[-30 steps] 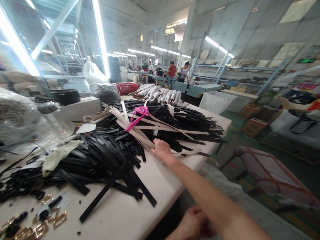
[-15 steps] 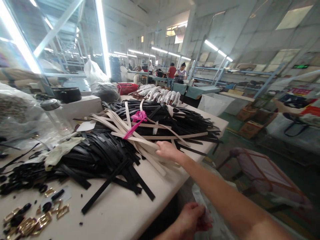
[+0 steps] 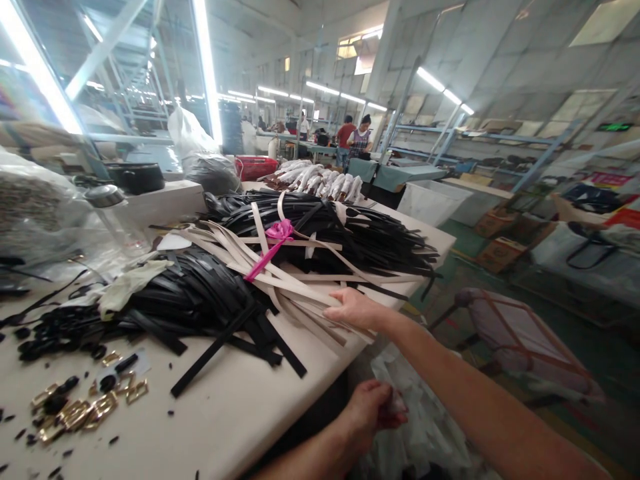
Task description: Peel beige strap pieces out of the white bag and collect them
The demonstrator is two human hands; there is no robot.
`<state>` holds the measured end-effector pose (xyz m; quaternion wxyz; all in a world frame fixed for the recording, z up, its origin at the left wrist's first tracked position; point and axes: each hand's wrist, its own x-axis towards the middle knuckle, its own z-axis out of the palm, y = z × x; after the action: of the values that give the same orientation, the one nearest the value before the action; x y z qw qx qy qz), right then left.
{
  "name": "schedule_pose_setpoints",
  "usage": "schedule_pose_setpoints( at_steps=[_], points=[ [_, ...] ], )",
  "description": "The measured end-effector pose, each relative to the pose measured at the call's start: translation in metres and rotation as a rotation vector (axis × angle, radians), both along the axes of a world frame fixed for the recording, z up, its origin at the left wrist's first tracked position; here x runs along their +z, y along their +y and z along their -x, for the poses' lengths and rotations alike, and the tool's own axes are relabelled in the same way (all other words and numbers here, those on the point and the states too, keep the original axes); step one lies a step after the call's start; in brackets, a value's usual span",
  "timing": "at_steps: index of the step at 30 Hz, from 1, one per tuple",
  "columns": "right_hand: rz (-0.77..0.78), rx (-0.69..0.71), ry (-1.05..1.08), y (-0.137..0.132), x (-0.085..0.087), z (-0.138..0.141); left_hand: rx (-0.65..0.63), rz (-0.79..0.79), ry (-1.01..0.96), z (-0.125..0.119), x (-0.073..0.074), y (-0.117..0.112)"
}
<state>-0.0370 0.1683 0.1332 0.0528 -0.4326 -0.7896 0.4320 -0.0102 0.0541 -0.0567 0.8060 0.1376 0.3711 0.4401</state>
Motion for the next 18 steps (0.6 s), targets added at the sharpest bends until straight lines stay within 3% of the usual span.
schedule_pose_setpoints(
  at_steps=[5,7,10,14,18],
  points=[
    [-0.351,0.035,-0.148,-0.047,0.007,-0.051,0.166,0.153,-0.226,0.008,0.019,-0.004],
    [-0.309,0.044,-0.144,-0.065,0.007,-0.070,0.217,0.199,-0.304,0.012,0.030,-0.007],
    [-0.212,0.014,-0.107,-0.077,-0.001,-0.084,0.243,0.141,-0.331,0.019,0.044,-0.008],
    [-0.318,-0.073,-0.090,-0.060,-0.021,-0.071,0.281,0.113,-0.237,0.031,0.049,0.001],
    [-0.480,-0.077,-0.276,-0.028,-0.040,-0.038,0.279,0.157,-0.178,0.041,0.041,0.010]
  ],
)
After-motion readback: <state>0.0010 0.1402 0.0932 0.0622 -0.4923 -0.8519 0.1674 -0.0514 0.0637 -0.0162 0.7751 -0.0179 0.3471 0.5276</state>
